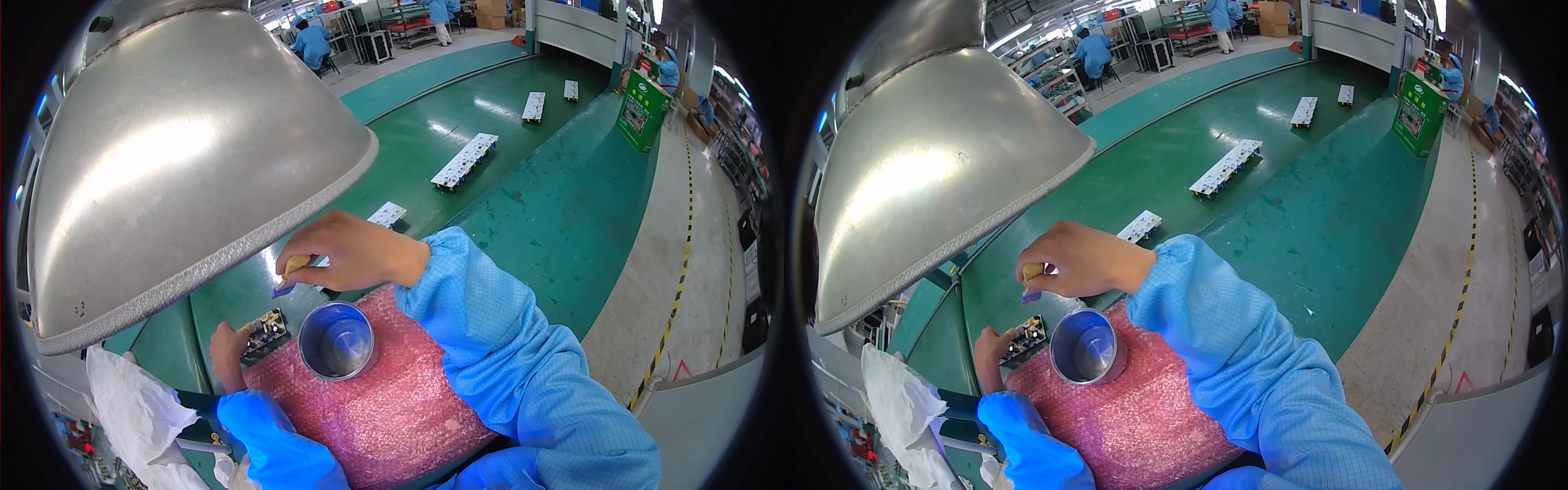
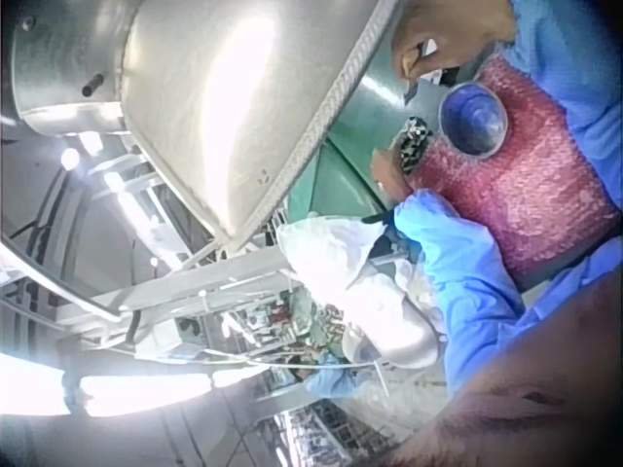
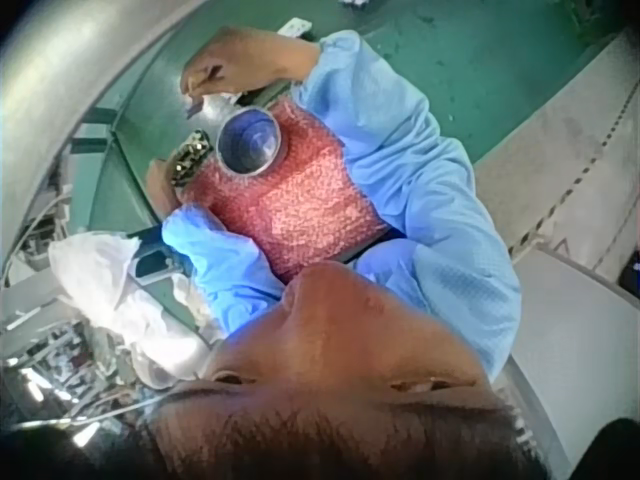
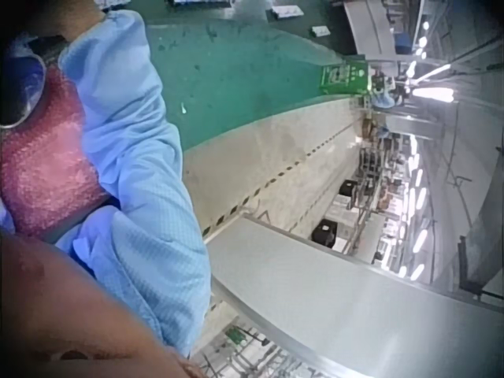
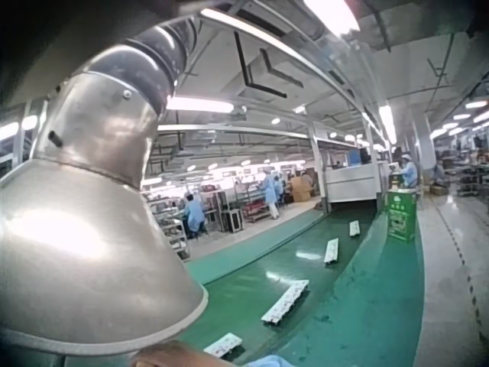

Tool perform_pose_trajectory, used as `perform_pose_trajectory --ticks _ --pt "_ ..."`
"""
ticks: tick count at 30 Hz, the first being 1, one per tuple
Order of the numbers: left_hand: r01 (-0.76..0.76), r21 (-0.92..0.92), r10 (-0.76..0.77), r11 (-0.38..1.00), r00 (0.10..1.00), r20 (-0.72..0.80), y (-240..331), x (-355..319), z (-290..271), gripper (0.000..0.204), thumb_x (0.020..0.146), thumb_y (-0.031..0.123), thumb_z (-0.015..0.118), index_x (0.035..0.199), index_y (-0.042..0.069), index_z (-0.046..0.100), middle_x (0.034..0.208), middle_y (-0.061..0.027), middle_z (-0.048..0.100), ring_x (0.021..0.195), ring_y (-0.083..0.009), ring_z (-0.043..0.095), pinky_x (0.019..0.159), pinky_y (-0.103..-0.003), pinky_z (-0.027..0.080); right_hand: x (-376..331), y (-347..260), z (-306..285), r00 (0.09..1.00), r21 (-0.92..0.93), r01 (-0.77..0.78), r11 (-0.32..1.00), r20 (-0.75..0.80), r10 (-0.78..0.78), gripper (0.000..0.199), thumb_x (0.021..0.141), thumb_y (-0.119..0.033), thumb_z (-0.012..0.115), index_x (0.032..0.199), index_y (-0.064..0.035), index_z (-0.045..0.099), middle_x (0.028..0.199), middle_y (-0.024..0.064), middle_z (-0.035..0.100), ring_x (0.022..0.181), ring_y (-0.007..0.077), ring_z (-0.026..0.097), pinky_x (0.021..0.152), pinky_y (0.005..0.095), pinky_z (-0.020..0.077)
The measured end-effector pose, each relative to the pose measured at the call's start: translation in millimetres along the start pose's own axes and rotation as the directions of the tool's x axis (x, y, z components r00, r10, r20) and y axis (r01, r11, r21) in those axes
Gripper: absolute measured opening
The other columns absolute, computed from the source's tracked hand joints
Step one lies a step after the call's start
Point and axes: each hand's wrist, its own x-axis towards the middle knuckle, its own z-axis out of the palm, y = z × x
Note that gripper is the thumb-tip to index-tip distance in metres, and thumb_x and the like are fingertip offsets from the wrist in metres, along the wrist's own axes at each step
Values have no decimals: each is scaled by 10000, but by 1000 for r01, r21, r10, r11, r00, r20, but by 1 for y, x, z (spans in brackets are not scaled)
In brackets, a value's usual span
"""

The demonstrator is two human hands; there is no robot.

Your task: The person coats circuit boards by dipping a brush into a bowl of liquid, applying the liquid across each circuit board, and placing them onto the conveyor belt.

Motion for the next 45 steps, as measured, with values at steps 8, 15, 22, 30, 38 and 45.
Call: perform_pose_trajectory --ticks 8,15,22,30,38,45 --pt "-14 70 19 997 997 -72 13 -8 8 634 726 543 691 1015 -16 619 1009 -264 645 976 -416 622 842 -471 491 -1 3 4 1000 -6 13 1000 -9 -13 146 800 -178 677 903 -75 680 836 93 673 767 291 633 711 367 497" --pt "-85 119 93 989 993 -66 28 -18 11 615 761 532 646 1027 -21 607 1020 -263 636 970 -423 618 834 -476 493 0 2 5 998 13 48 999 -52 -47 111 782 -151 645 831 -52 658 761 102 670 713 314 628 662 378 486" --pt "-109 134 116 985 992 -44 37 -24 13 625 784 562 587 1021 -16 612 997 -262 650 973 -404 624 837 -475 478 -1 1 5 998 6 38 999 -54 -37 116 779 -148 644 839 -50 662 776 106 673 725 321 628 674 380 487" --pt "-122 159 133 980 989 -60 48 -34 14 732 737 644 608 1034 -25 614 956 -269 654 940 -410 634 813 -469 494 -1 3 6 997 5 48 999 -54 -48 118 780 -150 647 839 -49 664 781 104 677 729 321 632 682 382 491" --pt "-129 151 143 980 986 -88 52 -37 16 717 732 631 624 1020 -26 622 962 -271 650 952 -404 628 815 -461 497 -1 3 5 996 2 67 998 -63 -67 122 782 -157 653 839 -50 662 775 103 676 716 317 629 668 383 488" --pt "-152 107 159 983 985 -65 55 -38 15 692 722 593 659 1006 -37 622 950 -261 652 938 -404 627 815 -457 495 -1 3 4 1000 -19 2 1000 19 -2 182 809 -225 681 890 -62 678 856 98 679 777 299 637 721 365 503"
